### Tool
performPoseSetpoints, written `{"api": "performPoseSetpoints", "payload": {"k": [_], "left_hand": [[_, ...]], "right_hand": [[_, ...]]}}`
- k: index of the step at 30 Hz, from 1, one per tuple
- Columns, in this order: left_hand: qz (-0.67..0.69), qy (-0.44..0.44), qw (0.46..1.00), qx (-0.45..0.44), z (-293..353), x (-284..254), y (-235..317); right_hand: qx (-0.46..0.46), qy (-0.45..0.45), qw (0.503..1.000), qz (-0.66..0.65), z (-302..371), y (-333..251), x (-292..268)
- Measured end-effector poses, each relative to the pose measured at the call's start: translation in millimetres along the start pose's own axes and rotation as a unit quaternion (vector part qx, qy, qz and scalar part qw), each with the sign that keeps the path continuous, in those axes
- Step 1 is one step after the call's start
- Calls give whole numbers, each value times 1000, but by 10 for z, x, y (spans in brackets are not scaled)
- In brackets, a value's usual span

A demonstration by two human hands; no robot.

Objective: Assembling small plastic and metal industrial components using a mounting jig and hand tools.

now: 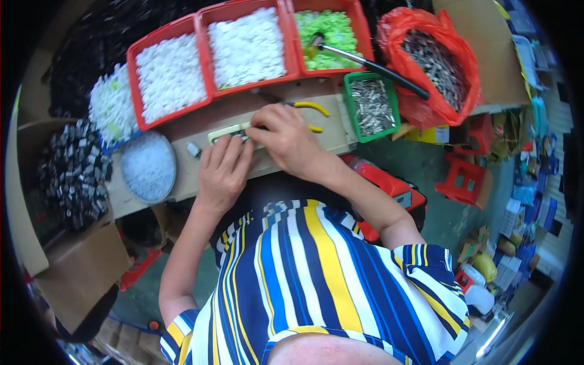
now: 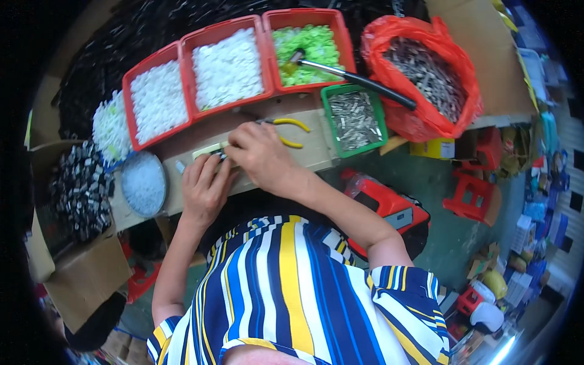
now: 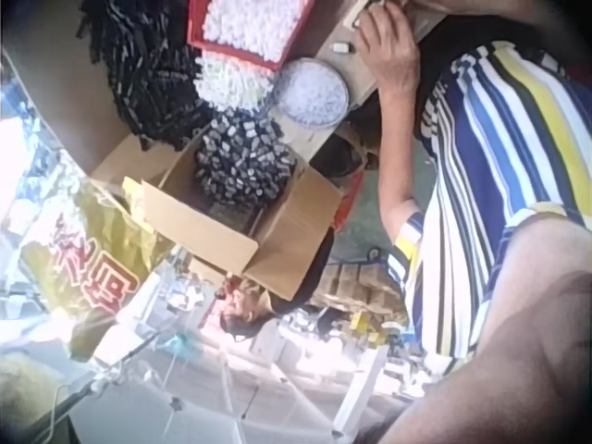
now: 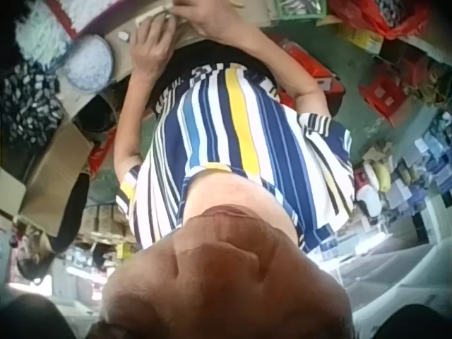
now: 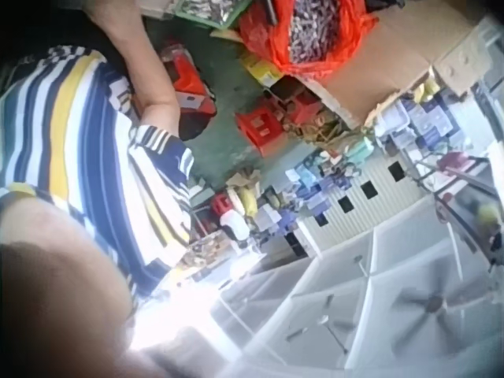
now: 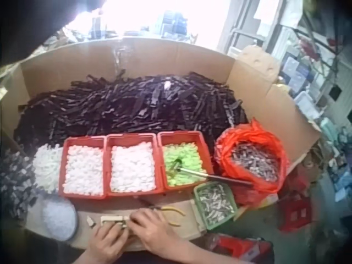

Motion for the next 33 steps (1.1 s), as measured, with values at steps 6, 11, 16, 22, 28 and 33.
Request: {"api": "performPoseSetpoints", "payload": {"k": [6, 11, 16, 22, 28, 33], "left_hand": [[-30, -6, 999, 23, -117, -31, 14], [14, -5, 1000, -20, -48, -39, -23], [82, 1, 995, -54, -112, -158, -71], [102, 30, 990, -88, -163, -290, -225], [58, 76, 988, -118, -30, -536, -569], [-45, 102, 977, -180, 156, -874, -1025]], "right_hand": [[-8, 20, 998, 53, 1, -4, -264], [41, 188, 976, 103, -164, 491, -1390], [185, 236, 920, 254, -262, 1545, -2248], [203, 131, 928, 282, -304, 2534, -2342], [223, 85, 922, 303, -336, 2596, -2406], [322, 62, 914, 239, -68, 2637, -2538]]}}
Point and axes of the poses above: each hand's wrist, its own z-axis away from the middle knuckle, its own x-axis out of the palm, y = z × x, the point moved 6 cm from there along -z, towards the middle knuckle, and after that the axes turned 13 degrees about x, right-handed, at the moved point
